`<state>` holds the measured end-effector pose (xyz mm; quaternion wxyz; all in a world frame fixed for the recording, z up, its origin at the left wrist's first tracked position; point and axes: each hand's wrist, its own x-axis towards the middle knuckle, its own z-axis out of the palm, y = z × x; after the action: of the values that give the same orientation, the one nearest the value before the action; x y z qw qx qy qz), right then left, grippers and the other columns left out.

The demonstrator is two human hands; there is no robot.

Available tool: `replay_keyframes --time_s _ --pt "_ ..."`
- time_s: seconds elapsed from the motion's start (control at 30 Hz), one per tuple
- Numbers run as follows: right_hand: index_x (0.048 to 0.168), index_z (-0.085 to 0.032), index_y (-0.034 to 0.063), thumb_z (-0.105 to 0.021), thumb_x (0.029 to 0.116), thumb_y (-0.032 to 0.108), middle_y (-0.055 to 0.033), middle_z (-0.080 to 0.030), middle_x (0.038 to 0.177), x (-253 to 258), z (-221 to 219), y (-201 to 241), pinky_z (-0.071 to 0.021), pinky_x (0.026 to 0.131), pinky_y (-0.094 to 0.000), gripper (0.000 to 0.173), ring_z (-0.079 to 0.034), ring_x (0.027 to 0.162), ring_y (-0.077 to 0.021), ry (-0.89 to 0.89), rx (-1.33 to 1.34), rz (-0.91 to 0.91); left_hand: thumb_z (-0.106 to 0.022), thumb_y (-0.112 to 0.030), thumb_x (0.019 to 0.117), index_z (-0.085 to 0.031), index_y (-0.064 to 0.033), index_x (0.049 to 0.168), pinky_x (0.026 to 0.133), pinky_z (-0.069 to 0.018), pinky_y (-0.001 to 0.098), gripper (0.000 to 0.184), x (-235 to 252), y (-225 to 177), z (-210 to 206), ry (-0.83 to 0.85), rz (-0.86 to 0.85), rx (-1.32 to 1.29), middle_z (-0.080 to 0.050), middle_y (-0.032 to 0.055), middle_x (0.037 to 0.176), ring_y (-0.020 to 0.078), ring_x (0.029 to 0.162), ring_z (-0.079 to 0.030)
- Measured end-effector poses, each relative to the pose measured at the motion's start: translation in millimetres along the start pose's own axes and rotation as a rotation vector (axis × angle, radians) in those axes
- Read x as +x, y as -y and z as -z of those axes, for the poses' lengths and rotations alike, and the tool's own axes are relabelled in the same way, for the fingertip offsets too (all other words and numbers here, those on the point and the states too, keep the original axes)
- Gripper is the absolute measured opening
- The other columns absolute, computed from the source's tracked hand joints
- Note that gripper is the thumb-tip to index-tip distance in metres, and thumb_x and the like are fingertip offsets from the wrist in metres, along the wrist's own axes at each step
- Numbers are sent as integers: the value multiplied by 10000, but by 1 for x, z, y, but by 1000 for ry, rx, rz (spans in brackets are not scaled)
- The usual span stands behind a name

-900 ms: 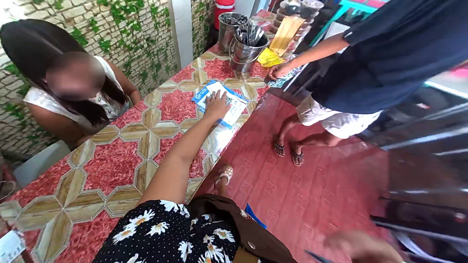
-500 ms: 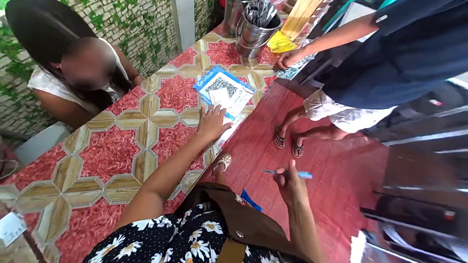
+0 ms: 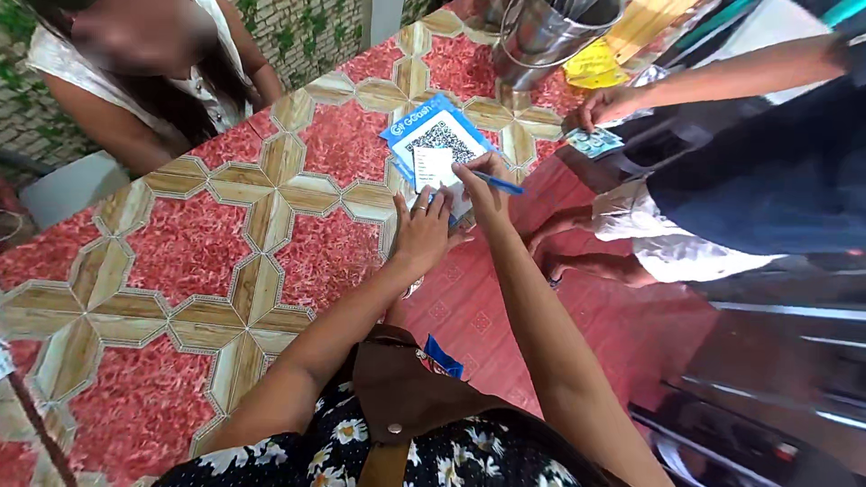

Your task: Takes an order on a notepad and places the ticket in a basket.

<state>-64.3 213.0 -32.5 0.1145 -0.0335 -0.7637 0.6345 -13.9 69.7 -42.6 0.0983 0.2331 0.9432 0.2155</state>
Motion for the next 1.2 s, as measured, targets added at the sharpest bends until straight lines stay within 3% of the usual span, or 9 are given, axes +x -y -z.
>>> replay_keyframes --time_s 0.07,0.13,0.27,0.37,0.47,0.6,0.73,0.87,1.2 --pt "903 -509 80 -715 916 125 36 -577 731 13 -12 -9 -456 488 -181 211 -512 524 -7 -56 -33 -22 -518 -607 999 -400 -125 1584 1175 -19 764 767 1 2 -1 12 -4 3 -330 80 1667 381 1565 -183" --pt "806 -469 118 -708 919 116 66 -505 659 17 -20 -16 -443 556 -189 265 -480 545 -4 -87 -52 -23 -519 -596 1003 -485 -115 1530 1176 -23 762 714 1 4 0 21 -13 7 -365 79 1649 380 1564 -190" --pt "651 -399 194 -610 826 26 125 -386 551 19 -29 -30 -343 496 -162 322 -380 486 26 -149 -75 113 -522 -550 1020 -549 -102 1474 1171 -22 768 638 3 5 6 64 -23 28 -395 87 1630 386 1560 -201" --pt "660 -396 200 -580 821 15 122 -378 554 14 -29 -32 -322 480 -159 307 -362 476 25 -121 -86 143 -519 -537 1027 -557 -106 1470 1165 -16 777 619 3 4 8 84 -25 30 -412 84 1620 394 1558 -201" --pt "664 -399 169 -580 866 28 65 -406 526 8 -29 -30 -320 431 -182 306 -371 433 -20 -97 -99 100 -518 -509 1036 -574 -109 1455 1166 -9 772 583 3 3 9 101 -23 26 -422 75 1614 387 1561 -193" --pt "664 -406 188 -587 823 7 125 -401 561 14 -31 -32 -348 486 -153 301 -394 485 35 -106 -178 155 -549 -476 1026 -624 -102 1400 1161 -23 774 534 1 3 6 57 -35 17 -465 77 1583 392 1550 -225" --pt "663 -413 211 -604 810 1 148 -407 561 18 -24 -31 -352 493 -146 320 -390 488 48 -109 -131 116 -514 -525 1030 -594 -102 1431 1163 -24 768 588 1 3 7 54 -35 17 -449 78 1594 392 1551 -223" --pt "664 -412 205 -581 824 -21 140 -397 552 13 -28 -29 -354 488 -148 324 -392 481 37 -149 -106 123 -515 -508 1034 -579 -105 1449 1165 -17 766 583 3 3 7 73 -26 9 -408 75 1623 394 1556 -206" --pt "659 -407 194 -578 823 -12 132 -406 556 9 -29 -31 -345 480 -142 313 -395 484 45 -112 -199 156 -540 -490 1026 -600 -102 1426 1163 -22 767 561 2 4 6 50 -36 2 -453 89 1589 398 1545 -234"
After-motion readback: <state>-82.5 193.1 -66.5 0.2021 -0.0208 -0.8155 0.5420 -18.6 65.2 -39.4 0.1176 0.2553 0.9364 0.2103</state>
